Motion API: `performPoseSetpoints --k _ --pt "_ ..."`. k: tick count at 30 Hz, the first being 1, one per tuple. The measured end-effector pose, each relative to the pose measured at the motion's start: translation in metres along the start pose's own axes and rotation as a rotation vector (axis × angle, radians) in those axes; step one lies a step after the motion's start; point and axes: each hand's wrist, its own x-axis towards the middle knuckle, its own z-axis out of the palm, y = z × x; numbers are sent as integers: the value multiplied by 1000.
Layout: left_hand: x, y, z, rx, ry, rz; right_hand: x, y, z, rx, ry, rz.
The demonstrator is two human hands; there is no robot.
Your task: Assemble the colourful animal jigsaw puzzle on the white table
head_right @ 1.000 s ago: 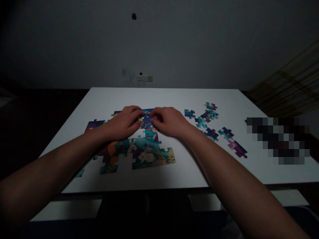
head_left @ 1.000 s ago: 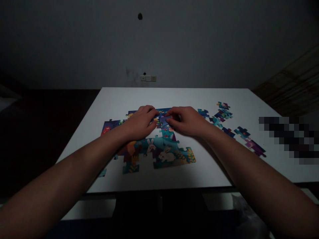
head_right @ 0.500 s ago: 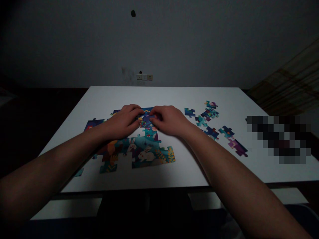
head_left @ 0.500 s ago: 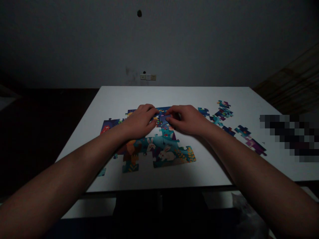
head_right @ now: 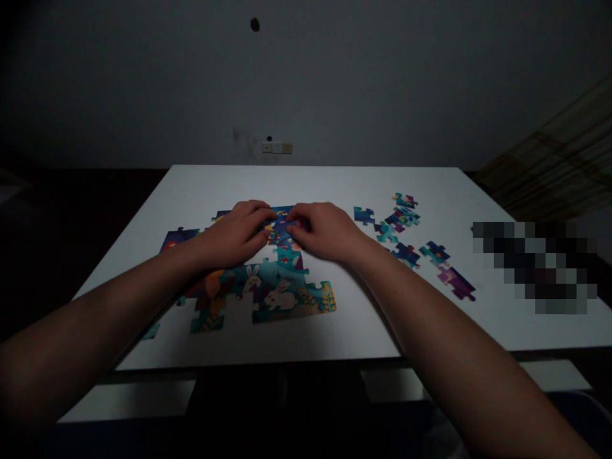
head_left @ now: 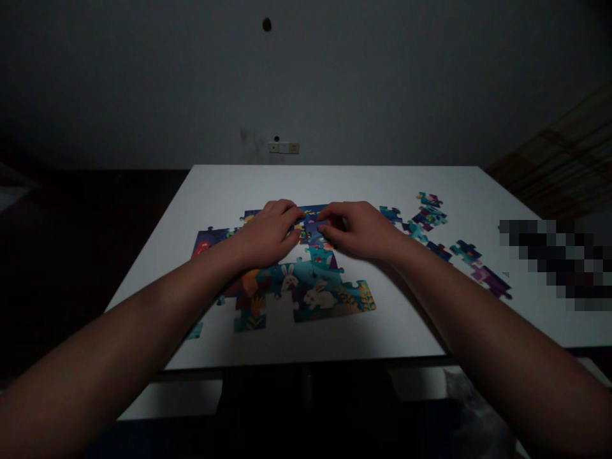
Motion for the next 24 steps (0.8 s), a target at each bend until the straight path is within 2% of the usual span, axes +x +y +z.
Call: performPoseSetpoints --k 24 --pt "-1 5 -3 10 -29 -1 0 3 2 36 -11 -16"
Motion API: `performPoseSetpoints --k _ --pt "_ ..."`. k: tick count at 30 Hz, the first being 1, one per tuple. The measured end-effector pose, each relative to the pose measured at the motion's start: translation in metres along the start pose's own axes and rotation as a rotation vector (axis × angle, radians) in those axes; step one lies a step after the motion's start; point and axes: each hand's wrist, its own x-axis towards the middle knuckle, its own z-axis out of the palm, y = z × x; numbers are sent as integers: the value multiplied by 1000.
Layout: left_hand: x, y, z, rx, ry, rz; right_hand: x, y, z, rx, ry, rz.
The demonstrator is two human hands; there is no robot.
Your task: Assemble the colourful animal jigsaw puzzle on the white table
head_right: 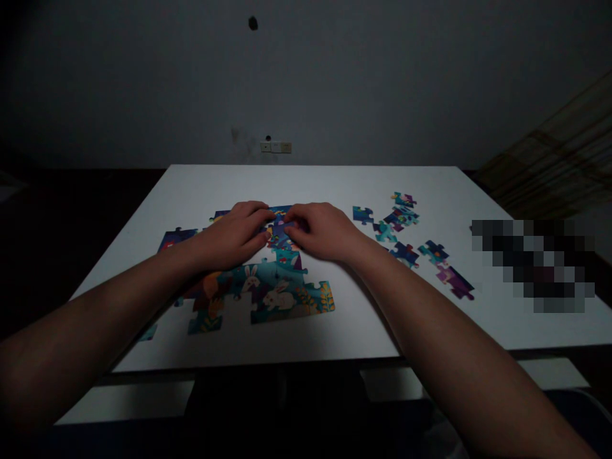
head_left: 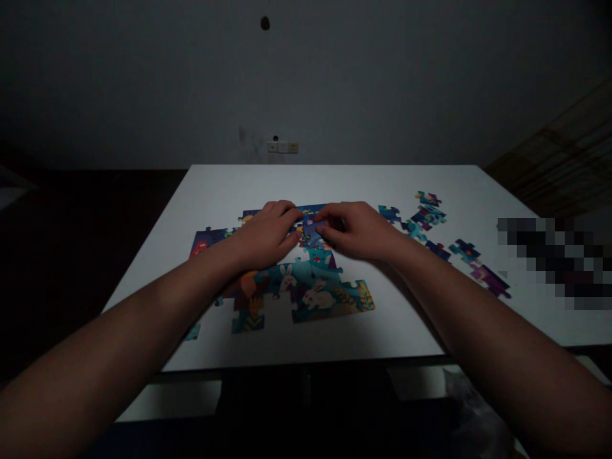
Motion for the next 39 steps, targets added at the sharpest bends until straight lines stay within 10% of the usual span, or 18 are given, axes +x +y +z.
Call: performPoseSetpoints --k 39 --pt "-1 2 1 -3 8 14 -4 3 1 -3 -42 -100"
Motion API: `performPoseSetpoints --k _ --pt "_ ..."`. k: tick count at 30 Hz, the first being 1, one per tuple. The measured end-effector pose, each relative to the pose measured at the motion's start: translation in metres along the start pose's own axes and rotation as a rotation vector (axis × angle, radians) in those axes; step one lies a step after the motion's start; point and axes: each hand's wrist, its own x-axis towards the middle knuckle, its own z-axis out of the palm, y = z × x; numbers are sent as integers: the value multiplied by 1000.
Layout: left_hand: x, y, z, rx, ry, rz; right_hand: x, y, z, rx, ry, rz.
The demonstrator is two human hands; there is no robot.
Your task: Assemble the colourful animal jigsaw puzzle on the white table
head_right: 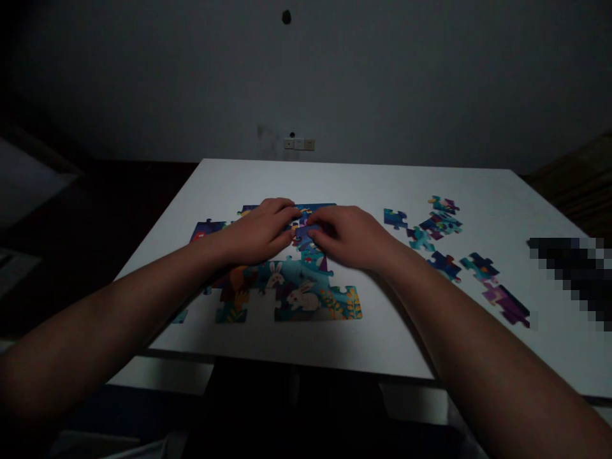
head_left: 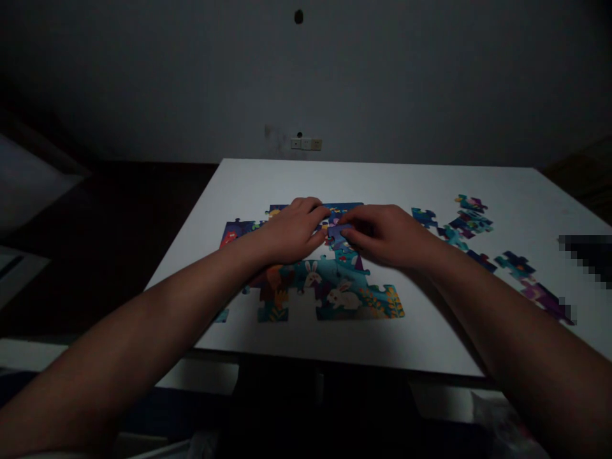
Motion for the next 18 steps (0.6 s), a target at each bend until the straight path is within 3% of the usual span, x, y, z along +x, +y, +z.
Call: performPoseSetpoints --k 18 --pt "1 -4 1 -12 4 -8 -2 3 1 44 -12 28"
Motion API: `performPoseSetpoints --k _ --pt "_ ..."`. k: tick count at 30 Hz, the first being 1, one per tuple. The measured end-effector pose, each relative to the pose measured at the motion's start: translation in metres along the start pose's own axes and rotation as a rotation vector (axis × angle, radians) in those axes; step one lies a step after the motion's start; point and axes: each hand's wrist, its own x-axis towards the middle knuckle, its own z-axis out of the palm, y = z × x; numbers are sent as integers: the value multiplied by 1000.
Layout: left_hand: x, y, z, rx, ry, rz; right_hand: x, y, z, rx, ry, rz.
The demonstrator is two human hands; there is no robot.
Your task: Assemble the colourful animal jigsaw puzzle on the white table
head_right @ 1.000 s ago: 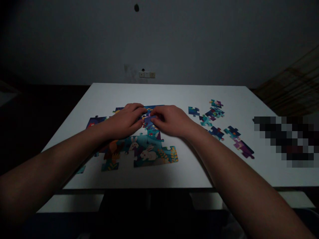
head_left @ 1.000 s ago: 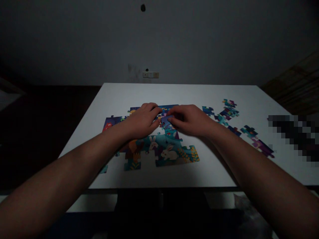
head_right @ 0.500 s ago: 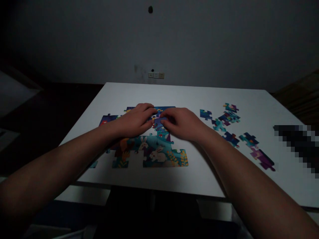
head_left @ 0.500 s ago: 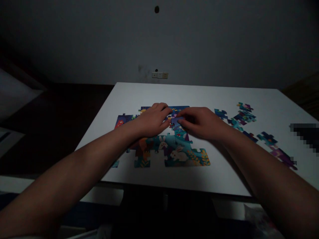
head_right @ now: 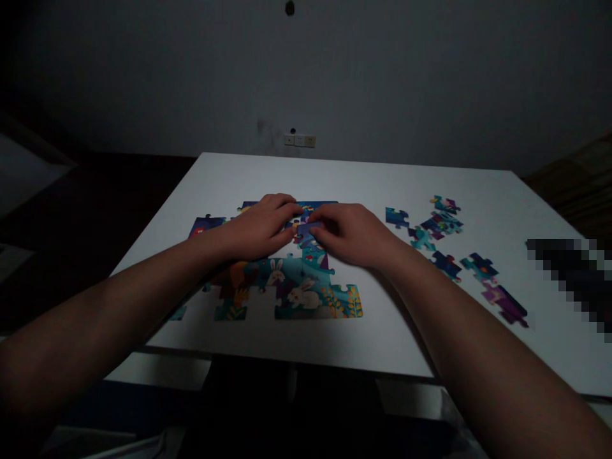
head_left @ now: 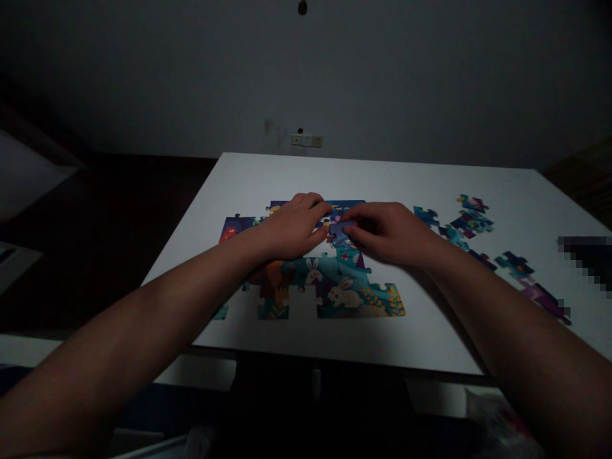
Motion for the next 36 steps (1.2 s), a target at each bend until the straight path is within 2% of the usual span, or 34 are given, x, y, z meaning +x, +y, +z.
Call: performPoseSetpoints --k 21,28,31,36 --pt "1 0 0 9 -11 2 2 -8 -2 -34 14 -1" --pt "1 -1 0 -3 -1 12 3 -3 0 -11 32 -20" --pt "1 1 -1 1 -13 4 4 -2 -1 18 123 2" --pt "0 2 -3 9 -26 2 5 -1 -4 -12 433 65"
